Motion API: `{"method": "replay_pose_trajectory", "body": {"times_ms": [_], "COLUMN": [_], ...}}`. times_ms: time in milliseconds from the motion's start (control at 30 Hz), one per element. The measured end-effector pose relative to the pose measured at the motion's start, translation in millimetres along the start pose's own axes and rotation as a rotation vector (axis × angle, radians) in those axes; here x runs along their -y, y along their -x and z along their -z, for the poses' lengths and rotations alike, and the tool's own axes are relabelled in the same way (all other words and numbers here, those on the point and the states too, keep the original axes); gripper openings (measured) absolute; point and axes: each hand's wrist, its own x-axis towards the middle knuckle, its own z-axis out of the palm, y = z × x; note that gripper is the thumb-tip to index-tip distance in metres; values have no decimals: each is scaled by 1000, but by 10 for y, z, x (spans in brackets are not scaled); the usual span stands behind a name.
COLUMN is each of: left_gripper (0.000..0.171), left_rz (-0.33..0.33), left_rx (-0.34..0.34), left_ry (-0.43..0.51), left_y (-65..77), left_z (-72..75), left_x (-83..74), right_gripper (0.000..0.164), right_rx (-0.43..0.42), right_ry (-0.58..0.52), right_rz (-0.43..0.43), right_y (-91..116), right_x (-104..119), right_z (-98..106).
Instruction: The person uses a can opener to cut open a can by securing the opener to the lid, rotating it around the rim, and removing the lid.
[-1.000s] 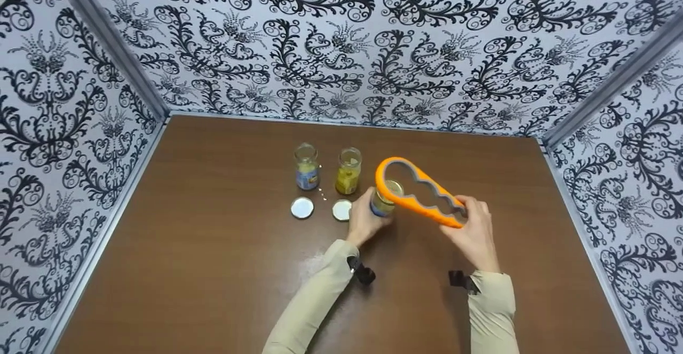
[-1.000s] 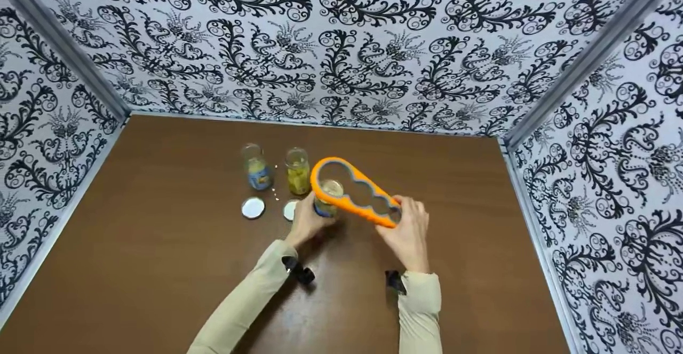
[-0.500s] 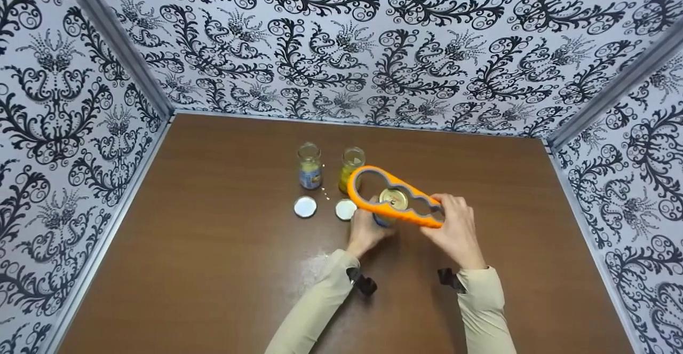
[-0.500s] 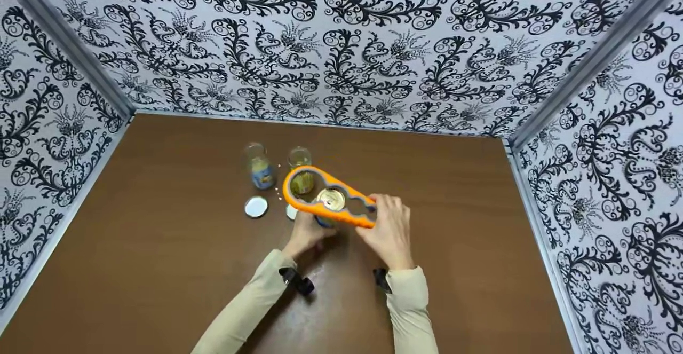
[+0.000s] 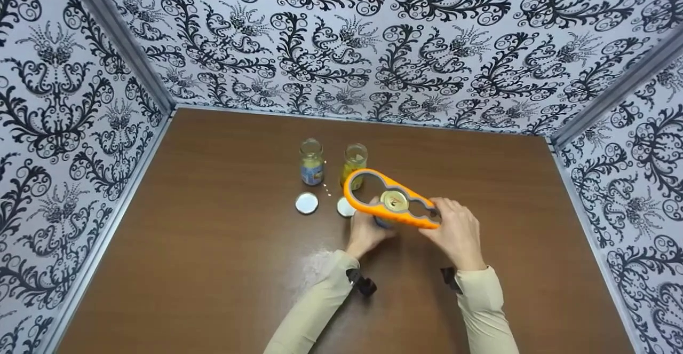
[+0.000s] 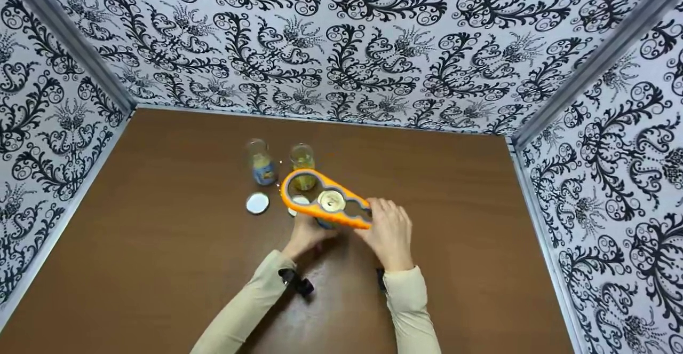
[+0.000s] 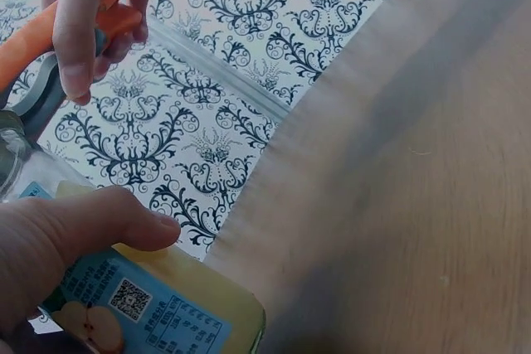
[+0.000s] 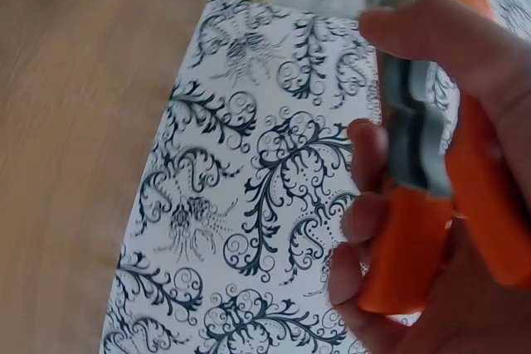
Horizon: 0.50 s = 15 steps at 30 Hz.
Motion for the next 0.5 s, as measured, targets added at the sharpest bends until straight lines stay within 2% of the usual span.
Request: {"method": "replay_pose_trajectory", "body": {"times_ms": [233,500], "left_gripper": [63,65], "left_rz": [16,29], "left_rx": [74,193], "left_ry": [-7,89], "left_y": [8,-13], "left_z": [37,93], "left_x": [-13,-35], "right_gripper": [52,55], "right_rx": [-52,-33], "right_ry": [10,-41], "right_rz": [49,66], "right_y": [40,47], "right_x": [-49,-109], "right_z": [-2,39]}}
